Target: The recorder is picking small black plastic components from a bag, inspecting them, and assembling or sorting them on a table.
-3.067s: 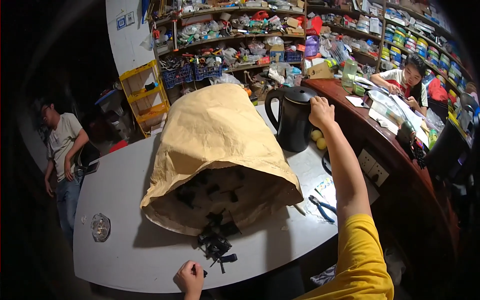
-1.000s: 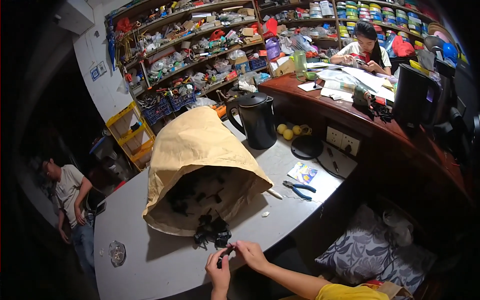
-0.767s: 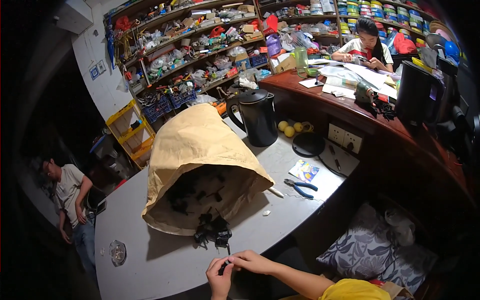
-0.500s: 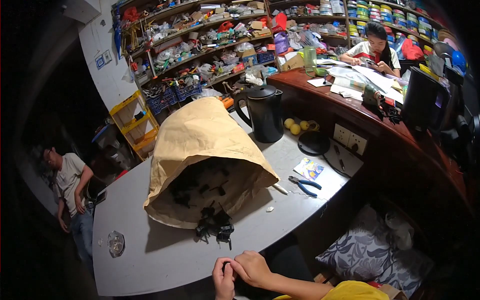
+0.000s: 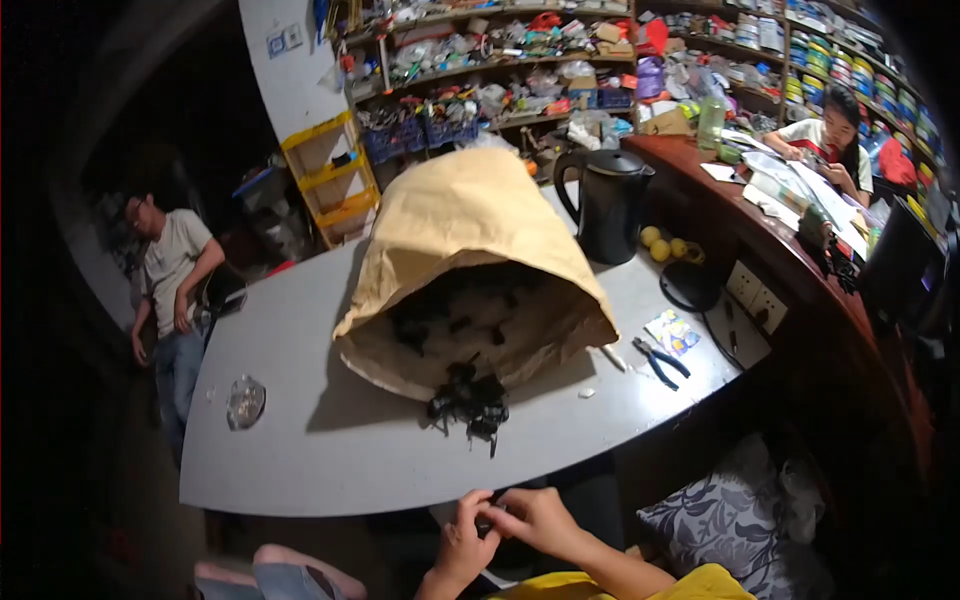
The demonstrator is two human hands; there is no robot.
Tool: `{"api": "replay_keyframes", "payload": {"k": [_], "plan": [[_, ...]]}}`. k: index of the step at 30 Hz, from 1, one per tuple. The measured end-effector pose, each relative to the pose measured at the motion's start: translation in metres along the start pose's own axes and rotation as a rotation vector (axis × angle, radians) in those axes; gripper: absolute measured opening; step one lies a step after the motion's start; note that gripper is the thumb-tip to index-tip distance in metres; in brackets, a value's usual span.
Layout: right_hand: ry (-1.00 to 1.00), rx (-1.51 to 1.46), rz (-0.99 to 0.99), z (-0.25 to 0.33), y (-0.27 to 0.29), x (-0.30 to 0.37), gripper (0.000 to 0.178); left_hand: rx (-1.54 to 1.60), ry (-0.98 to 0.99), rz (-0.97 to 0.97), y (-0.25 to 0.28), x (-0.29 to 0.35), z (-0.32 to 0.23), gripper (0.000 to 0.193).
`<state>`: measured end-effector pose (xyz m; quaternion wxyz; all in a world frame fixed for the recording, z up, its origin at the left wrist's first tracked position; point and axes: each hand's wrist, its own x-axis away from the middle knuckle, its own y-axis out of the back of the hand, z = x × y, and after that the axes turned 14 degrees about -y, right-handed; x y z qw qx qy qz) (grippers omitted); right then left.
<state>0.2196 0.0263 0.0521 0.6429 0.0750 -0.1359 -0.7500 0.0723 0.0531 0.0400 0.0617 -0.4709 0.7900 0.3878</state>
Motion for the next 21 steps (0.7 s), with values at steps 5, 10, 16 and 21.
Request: {"api": "replay_keyframes", "payload": {"k": [5, 10, 16, 21], "plan": [[-0.185, -0.489, 0.028, -0.004, 0.005, 0.003, 0.019, 0.312, 0.226, -0.395, 0.016, -0.003, -0.024, 0.047], [-0.266, -0.734, 0.286, 0.003, 0.002, 0.012, 0.022, 0.895, 0.221, -0.25, 0.02, -0.002, -0.011, 0.032], [0.018, -0.384, 0.321, 0.007, 0.003, 0.018, 0.024, 1.026, 0.282, -0.278, 0.02, 0.005, -0.009, 0.041], [-0.067, -0.554, 0.282, 0.002, -0.003, 0.024, 0.024, 1.206, 0.291, -0.185, 0.025, 0.014, -0.01, 0.04]]}}
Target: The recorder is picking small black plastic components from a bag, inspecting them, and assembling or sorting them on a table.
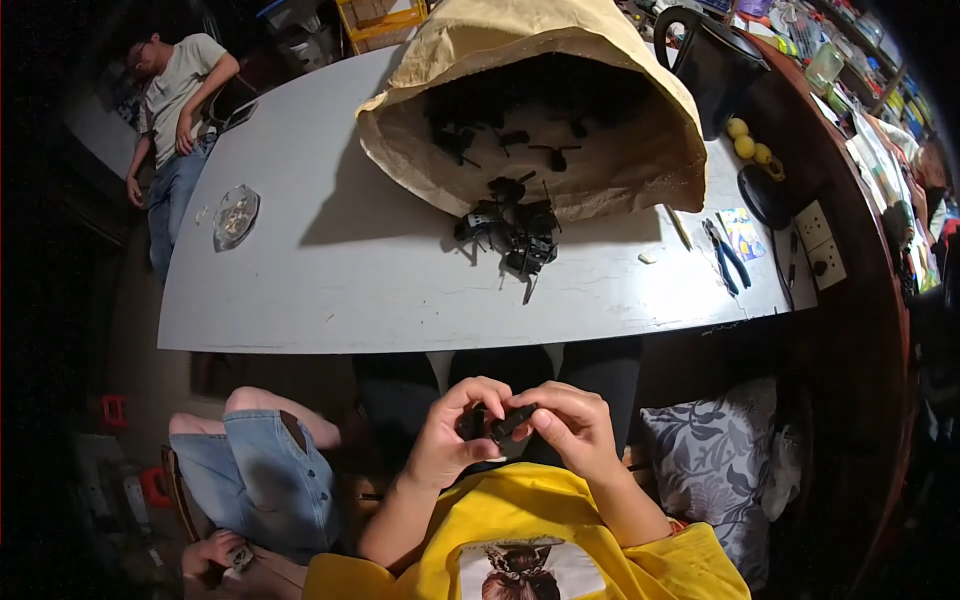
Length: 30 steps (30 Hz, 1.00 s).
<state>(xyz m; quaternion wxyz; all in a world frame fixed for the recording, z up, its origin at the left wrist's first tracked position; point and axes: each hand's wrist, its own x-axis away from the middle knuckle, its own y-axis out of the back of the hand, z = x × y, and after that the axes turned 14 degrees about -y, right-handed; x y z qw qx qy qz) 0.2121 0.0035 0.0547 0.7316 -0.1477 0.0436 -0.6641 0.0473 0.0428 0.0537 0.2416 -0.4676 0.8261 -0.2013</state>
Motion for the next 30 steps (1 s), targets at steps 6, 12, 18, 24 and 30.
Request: {"api": "replay_keyframes", "payload": {"k": [6, 12, 18, 24, 30], "plan": [[0.16, 0.259, -0.086, -0.002, -0.004, 0.0, 0.018, -0.495, -0.122, 0.057, 0.005, 0.004, 0.0, 0.029], [0.334, 0.413, -0.279, -0.007, -0.013, -0.001, 0.018, -0.735, -0.294, -0.034, -0.009, 0.004, 0.014, 0.016], [0.381, 0.562, -0.39, -0.014, -0.028, 0.005, 0.021, -0.274, -0.156, -0.175, -0.011, 0.013, 0.026, 0.013], [0.357, 0.697, -0.345, -0.015, -0.025, 0.002, 0.016, -0.101, -0.054, -0.279, -0.004, 0.016, 0.033, 0.01], [0.4, 0.818, -0.536, -0.007, 0.008, -0.07, 0.007, 0.2, 0.002, -0.302, 0.009, 0.017, 0.036, 0.012]]}}
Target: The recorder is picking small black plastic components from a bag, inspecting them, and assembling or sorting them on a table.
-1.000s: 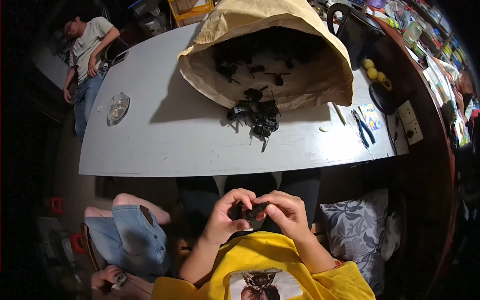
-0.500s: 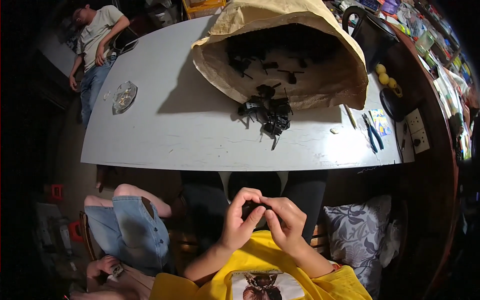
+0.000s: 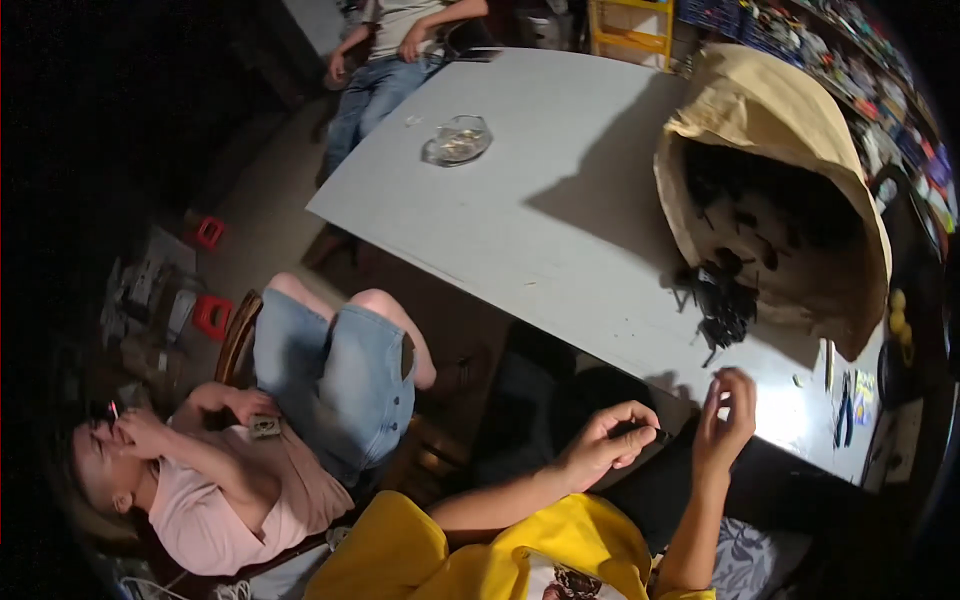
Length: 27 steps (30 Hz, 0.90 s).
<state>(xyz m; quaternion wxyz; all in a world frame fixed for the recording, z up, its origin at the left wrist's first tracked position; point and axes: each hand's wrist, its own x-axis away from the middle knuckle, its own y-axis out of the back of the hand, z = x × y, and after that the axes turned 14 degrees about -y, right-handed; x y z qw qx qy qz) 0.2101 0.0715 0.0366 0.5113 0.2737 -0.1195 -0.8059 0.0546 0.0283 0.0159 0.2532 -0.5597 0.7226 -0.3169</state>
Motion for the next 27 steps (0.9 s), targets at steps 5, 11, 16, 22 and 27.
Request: {"api": "replay_keyframes", "payload": {"k": [5, 11, 16, 22, 27], "plan": [[0.084, 0.355, 0.01, -0.03, -0.026, -0.038, 0.012, 0.018, 0.034, 0.003, 0.01, 0.01, 0.0, 0.015], [0.003, 0.539, 0.022, -0.026, -0.02, -0.047, 0.02, 0.035, 0.153, -0.046, 0.015, 0.008, -0.009, 0.026], [0.007, 0.294, 0.147, -0.037, -0.006, -0.052, 0.022, 0.206, 0.229, -0.017, 0.019, 0.004, -0.005, 0.026], [-0.495, -0.509, 0.137, -0.028, 0.009, -0.055, 0.035, 0.272, 0.164, -0.022, 0.02, 0.004, 0.001, 0.013], [-0.661, -0.785, 0.131, -0.049, 0.018, -0.052, 0.035, 0.133, 0.12, -0.01, 0.012, 0.001, 0.0, 0.013]]}}
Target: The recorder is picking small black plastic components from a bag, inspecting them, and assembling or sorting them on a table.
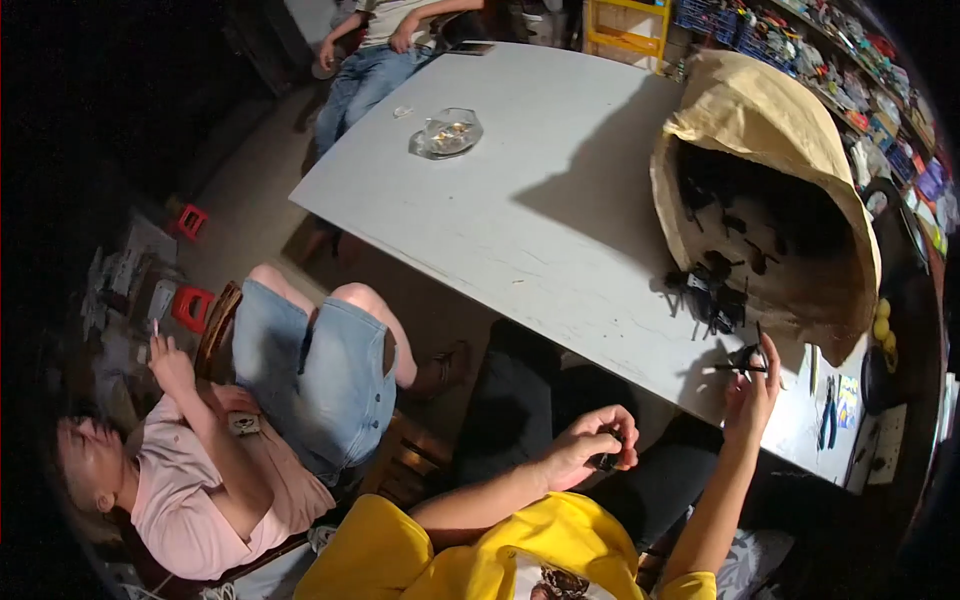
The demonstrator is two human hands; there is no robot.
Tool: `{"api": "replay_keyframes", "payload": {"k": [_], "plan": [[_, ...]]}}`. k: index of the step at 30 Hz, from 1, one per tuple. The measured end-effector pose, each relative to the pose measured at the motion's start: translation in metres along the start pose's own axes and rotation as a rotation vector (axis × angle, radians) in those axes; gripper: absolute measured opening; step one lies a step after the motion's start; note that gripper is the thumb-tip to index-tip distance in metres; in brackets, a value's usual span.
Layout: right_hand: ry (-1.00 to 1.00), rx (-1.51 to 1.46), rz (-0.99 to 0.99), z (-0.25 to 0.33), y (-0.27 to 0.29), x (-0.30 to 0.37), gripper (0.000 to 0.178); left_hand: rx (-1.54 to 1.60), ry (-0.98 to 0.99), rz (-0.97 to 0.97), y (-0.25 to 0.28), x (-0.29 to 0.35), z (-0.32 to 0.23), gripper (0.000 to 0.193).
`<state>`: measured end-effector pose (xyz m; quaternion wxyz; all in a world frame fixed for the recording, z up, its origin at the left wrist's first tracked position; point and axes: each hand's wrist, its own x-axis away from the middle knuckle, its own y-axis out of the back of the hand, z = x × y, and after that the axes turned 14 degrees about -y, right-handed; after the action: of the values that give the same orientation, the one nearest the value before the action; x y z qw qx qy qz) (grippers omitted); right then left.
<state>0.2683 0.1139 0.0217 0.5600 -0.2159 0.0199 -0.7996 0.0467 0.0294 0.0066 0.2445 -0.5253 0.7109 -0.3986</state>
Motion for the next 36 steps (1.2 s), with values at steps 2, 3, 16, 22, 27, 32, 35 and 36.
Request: {"api": "replay_keyframes", "payload": {"k": [2, 3, 16, 22, 27, 32, 35, 36], "plan": [[-0.042, -0.053, 0.013, -0.002, -0.004, 0.006, 0.035, -0.149, -0.072, 0.041, 0.001, -0.002, -0.001, 0.012], [-0.075, -0.056, 0.025, -0.003, -0.007, 0.013, 0.034, -0.261, -0.101, 0.044, 0.001, -0.003, -0.003, 0.011], [-0.062, 0.024, 0.456, -0.022, -0.035, 0.086, 0.02, -0.987, -0.548, 0.293, -0.023, -0.025, -0.034, 0.034], [0.215, 0.316, 0.496, -0.023, -0.033, 0.091, 0.012, -1.029, -0.561, 0.318, -0.018, -0.027, -0.034, 0.034], [0.423, 0.437, 0.406, -0.026, -0.037, 0.098, 0.012, -1.011, -0.476, 0.199, -0.025, -0.019, -0.03, 0.03], [0.25, 0.293, 0.315, -0.029, -0.048, 0.117, 0.011, -0.998, -0.608, 0.115, -0.024, -0.016, -0.024, 0.018], [0.551, 0.54, 0.148, -0.035, -0.05, 0.122, 0.013, -0.758, -0.524, 0.102, -0.02, -0.014, -0.015, 0.014], [0.572, 0.556, 0.128, -0.037, -0.05, 0.125, 0.012, -0.711, -0.501, 0.109, -0.021, -0.012, -0.013, 0.013]]}}
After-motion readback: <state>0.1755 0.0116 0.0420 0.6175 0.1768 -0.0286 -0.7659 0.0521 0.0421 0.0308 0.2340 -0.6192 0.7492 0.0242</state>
